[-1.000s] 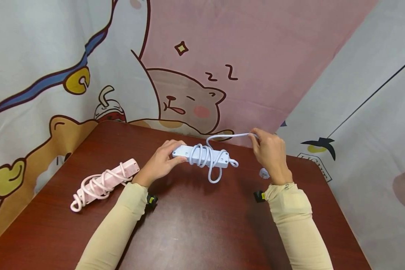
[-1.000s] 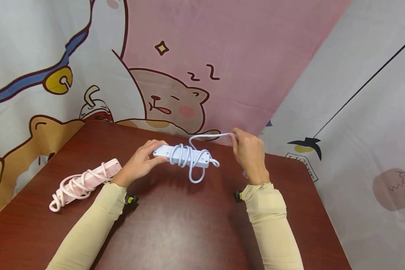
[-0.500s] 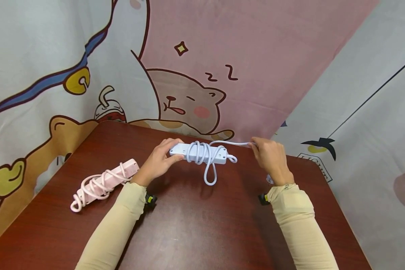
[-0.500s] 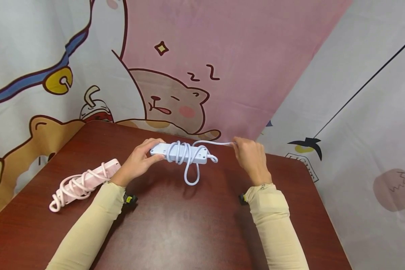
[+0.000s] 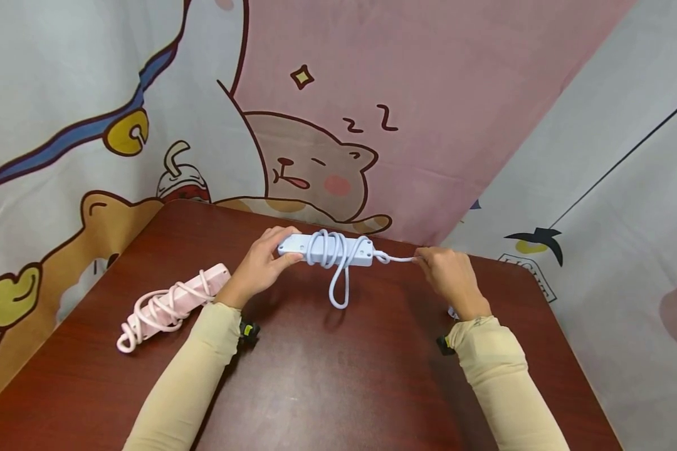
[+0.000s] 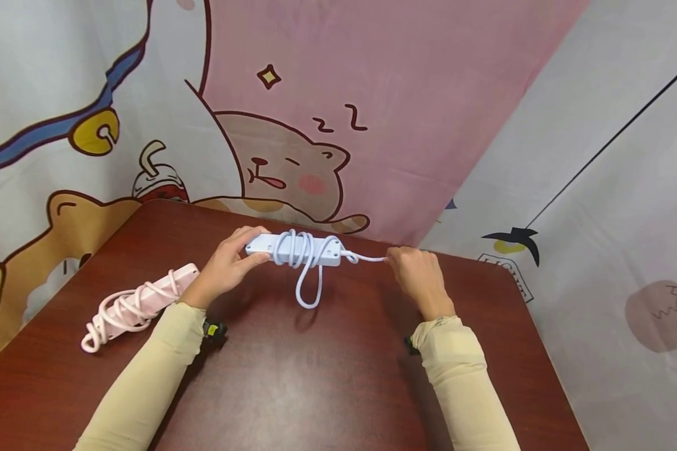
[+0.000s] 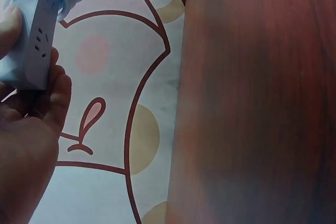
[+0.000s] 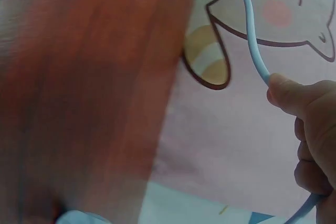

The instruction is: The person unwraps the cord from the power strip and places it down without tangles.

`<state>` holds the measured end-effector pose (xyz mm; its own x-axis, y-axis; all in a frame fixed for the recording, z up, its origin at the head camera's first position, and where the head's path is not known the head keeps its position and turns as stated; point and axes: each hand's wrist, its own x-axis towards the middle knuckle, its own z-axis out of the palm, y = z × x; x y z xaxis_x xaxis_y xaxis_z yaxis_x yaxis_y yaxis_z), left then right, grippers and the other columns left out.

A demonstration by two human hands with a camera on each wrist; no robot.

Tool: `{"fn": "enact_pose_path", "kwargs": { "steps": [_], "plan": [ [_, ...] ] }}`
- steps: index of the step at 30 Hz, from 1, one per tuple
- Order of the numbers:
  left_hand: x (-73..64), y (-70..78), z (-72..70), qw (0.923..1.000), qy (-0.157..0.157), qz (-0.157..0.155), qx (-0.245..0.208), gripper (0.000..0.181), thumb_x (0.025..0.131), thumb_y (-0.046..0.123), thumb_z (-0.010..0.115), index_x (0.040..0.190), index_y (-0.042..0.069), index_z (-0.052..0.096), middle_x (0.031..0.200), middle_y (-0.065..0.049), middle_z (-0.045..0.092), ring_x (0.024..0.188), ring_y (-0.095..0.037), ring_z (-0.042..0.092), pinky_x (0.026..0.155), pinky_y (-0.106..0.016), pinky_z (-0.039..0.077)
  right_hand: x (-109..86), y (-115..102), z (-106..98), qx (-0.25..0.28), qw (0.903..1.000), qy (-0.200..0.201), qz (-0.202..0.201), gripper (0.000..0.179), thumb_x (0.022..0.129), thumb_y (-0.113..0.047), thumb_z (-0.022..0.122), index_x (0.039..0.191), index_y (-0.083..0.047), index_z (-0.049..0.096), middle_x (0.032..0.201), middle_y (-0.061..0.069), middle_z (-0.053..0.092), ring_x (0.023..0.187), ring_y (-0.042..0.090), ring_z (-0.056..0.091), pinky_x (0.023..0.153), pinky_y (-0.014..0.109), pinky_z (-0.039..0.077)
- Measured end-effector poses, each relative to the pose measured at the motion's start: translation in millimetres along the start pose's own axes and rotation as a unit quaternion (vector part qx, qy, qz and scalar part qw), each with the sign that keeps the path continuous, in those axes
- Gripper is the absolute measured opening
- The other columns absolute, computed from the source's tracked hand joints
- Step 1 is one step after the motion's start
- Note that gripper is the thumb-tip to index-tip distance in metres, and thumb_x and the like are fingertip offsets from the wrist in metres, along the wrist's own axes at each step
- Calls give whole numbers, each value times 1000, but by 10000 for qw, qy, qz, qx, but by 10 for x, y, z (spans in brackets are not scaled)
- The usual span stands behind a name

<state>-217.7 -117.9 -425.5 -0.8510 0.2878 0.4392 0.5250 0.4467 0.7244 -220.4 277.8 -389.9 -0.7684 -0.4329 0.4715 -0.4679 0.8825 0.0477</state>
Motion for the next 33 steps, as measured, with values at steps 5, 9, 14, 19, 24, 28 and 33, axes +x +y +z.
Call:
{"fn": "enact_pose_path", "kwargs": {
  "steps": [5,9,14,19,24,28,33],
  "plan": [
    [0,-39,-8,9999,108,51,53,38,94,26,74,129,16,62,115,-4,62,106,-19,49,90,-38,42,-92,-25,97,33,9997,-210,-69,6,89,-16,77,88,-12,73,77,3,73,64,26,66,55,48,51],
    [2,-66,-18,9998,160,27,108,37,94,26,74,128,17,62,115,-3,63,106,-18,48,88,-37,41,-175,-65,200,60,9991,-244,-338,7,89,-17,77,90,-11,74,79,3,74,66,26,68,57,48,53],
    [3,-81,-11,9998,148,-30,126,37,94,26,73,129,17,62,117,-3,62,105,-18,48,87,-36,41,-287,-123,356,144,9986,-268,-425,9,89,-20,78,89,-13,74,76,1,71,62,24,66,55,46,52],
    [5,-78,1,9996,228,-1,148,37,94,26,74,128,16,62,118,-5,63,104,-18,49,86,-36,41,-380,-161,504,396,9972,-94,-631,8,88,-22,79,88,-15,75,71,-3,67,60,19,62,52,41,50],
    [7,-75,5,9995,281,-1,170,38,93,25,75,127,16,63,118,-5,63,103,-19,49,85,-35,41,-422,-172,594,564,9943,93,-905,9,86,-22,81,88,-14,78,72,-1,63,66,22,56,59,38,48],
    [11,-60,-8,9994,316,-21,159,38,92,26,75,127,16,63,119,-5,63,103,-19,49,84,-35,40,-429,-177,597,597,9945,-200,-831,11,87,-23,80,91,-13,81,80,2,64,74,26,54,66,39,42],
    [12,-59,-9,9994,313,-46,131,38,93,26,75,128,16,63,119,-6,64,103,-20,49,84,-35,40,-477,-178,586,680,9939,-696,-522,13,90,-24,78,96,-13,82,89,4,70,82,27,61,69,43,46]
  ]
}}
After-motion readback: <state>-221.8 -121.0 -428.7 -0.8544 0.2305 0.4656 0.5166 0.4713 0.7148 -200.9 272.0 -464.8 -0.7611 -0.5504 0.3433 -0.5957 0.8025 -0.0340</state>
